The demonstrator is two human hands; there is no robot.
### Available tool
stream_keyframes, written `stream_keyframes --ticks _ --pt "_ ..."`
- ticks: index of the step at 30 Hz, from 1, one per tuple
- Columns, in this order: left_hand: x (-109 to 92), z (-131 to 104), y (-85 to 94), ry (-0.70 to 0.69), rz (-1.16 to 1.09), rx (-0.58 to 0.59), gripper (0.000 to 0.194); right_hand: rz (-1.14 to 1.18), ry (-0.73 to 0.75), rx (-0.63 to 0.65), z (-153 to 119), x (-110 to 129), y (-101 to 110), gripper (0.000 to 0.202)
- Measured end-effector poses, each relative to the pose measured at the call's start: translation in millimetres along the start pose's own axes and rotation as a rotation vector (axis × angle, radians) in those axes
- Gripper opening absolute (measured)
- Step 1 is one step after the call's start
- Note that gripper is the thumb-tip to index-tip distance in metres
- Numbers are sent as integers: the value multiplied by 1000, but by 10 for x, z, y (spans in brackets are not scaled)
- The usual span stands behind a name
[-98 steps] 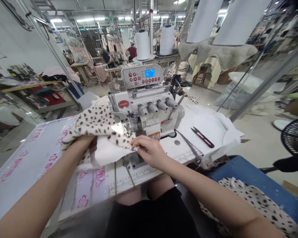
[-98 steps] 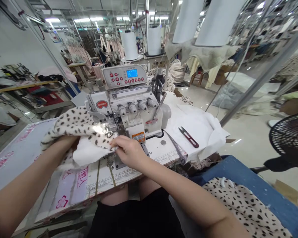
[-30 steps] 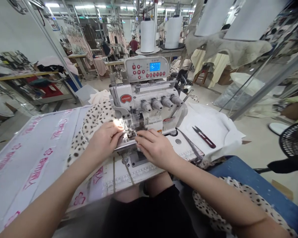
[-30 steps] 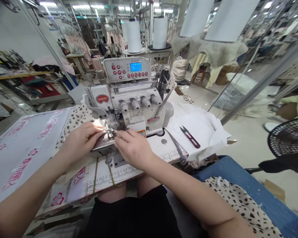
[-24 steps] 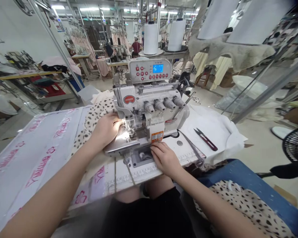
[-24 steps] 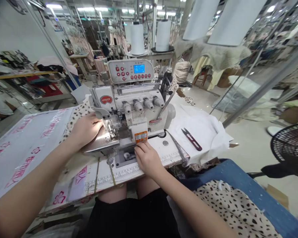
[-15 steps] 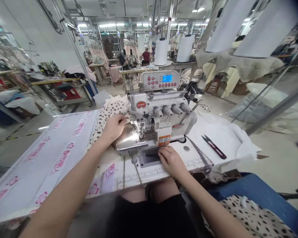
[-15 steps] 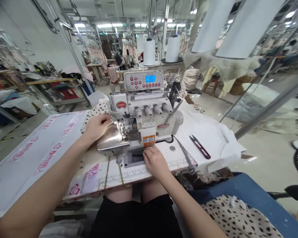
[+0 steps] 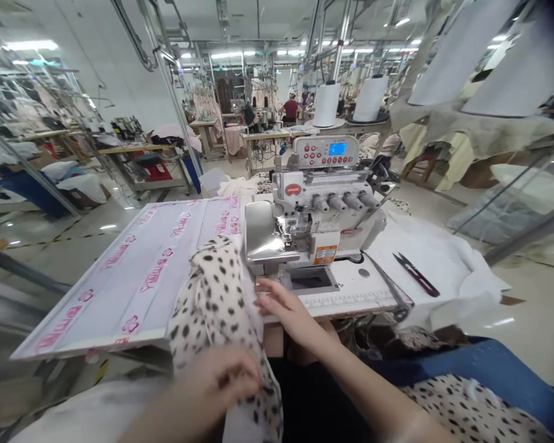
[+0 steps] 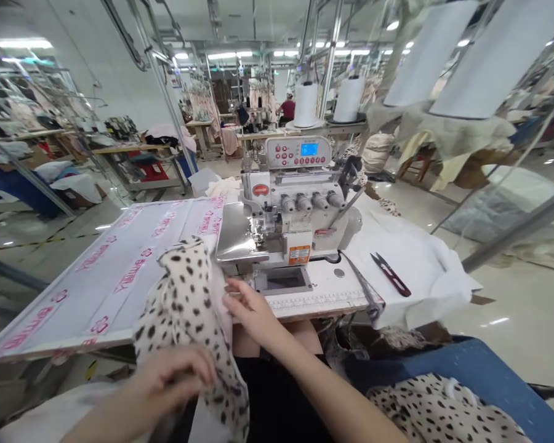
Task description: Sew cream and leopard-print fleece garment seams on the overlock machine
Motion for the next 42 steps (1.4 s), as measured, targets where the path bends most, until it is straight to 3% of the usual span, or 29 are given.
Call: stream_keyframes --ticks 4,6,9,12,14,17,19,24,31,36,39,42 --pt "-158 -153 1131 -179 -19 -821 15 -253 123 115 -74 135 -390 48" --pt "-161 -126 1408 -192 121 -1018 34 -368 205 194 -141 229 -588 52" --pt "102 199 1573 -41 189 -973 66 -488 288 319 -223 327 -848 56" --pt "477 386 1585 71 101 -843 52 -479 290 342 -214 336 -881 45" --pt "667 318 1603 88 42 -843 38 -407 226 207 -116 285 -674 35" --pt "884 105 1628 103 -75 -865 30 -164 10 -96 62 56 -239 29" --pt "976 -11 1613 99 -173 -846 27 -3 -114 -172 175 -99 -159 29" --pt "1143 -213 1549 55 -477 -823 28 185 -277 -51 366 -272 -518 34" --pt "1331 -498 1528 -79 -968 -828 36 228 -432 143 149 -332 -968 34" --pt "1261 -709 1501 -162 -1121 -797 33 240 -416 325 -20 -133 -1255 31" --pt "1144 -856 1463 -213 -1163 -790 21 432 -427 319 -72 3 -1426 38" --pt "980 -1005 1384 -240 -1148 -764 12 599 -526 344 -182 55 -1640 44"
Point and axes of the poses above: each hand's wrist, its own z-axis towards the middle knuckle, its own y-axis out of the back of the hand, x = y × z, the point moved 10 cm from there along z, towards the middle knuckle, and after that the axes turned 10 degrees about y, right-handed, at the moved point
